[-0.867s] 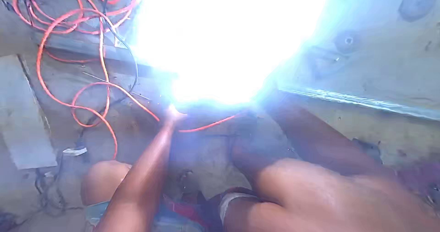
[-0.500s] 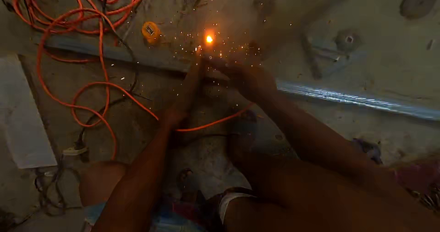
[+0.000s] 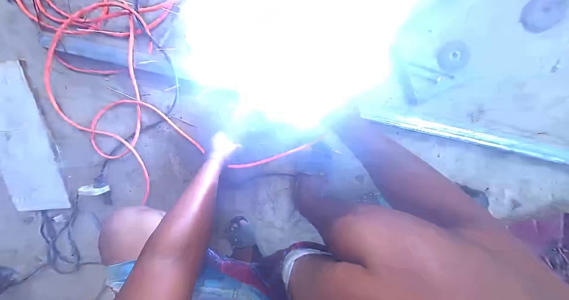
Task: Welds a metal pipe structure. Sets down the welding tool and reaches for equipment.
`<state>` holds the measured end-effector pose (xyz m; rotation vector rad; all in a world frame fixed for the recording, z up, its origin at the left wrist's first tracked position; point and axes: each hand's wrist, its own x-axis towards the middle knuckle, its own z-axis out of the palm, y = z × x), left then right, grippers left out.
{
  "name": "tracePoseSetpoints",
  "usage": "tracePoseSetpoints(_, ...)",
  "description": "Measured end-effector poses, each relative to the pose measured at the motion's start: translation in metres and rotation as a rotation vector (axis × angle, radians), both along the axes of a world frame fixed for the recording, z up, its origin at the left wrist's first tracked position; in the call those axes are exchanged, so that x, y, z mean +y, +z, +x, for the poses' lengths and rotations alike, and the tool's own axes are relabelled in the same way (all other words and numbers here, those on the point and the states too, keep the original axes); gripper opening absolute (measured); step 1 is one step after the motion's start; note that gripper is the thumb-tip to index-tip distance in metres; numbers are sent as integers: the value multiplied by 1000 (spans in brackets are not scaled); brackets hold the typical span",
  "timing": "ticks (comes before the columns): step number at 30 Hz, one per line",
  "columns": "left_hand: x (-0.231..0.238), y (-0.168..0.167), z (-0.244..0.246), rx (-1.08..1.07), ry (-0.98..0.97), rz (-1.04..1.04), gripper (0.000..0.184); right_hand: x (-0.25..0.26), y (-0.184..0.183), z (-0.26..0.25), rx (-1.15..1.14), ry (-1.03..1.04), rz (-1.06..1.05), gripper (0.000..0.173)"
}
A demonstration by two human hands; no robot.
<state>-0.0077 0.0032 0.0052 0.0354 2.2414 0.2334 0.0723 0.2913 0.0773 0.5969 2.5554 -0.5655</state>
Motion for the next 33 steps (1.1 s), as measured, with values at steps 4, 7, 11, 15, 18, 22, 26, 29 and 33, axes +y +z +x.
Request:
tracePoseSetpoints(4, 1, 4, -1, -9, -10, -4, 65, 3, -16, 3, 100, 20, 60, 52)
tracePoseSetpoints(7, 2, 6, -2, -27, -7, 7, 65, 8, -26, 2, 124, 14, 44, 53)
tracePoseSetpoints(11, -3, -2, -3, -35, 20, -8, 78, 12, -33, 5, 145, 55, 11, 52)
tracePoseSetpoints(15, -6, -3, -3, -53, 16, 10, 79, 15, -36, 4, 134, 53, 6, 54)
tracePoseSetpoints(18, -6, -7, -5, -37, 4, 2, 76, 14, -35, 2, 101, 49, 16, 52)
tracePoseSetpoints(22, -6, -8, -5, -26, 11, 15, 73, 12, -30, -3, 82, 39, 18, 50)
tracePoseSetpoints(26, -4, -1, -4, -38, 22, 16, 69, 11, -25, -4, 60, 37, 47, 55)
tracePoseSetpoints(29, -3, 2, -5, -24, -9, 29, 69, 10, -25, -5, 72, 18, 56, 56)
tracePoseSetpoints(33, -4, -3, -6, -27, -24, 13, 68, 9, -21, -4, 81, 17, 31, 55)
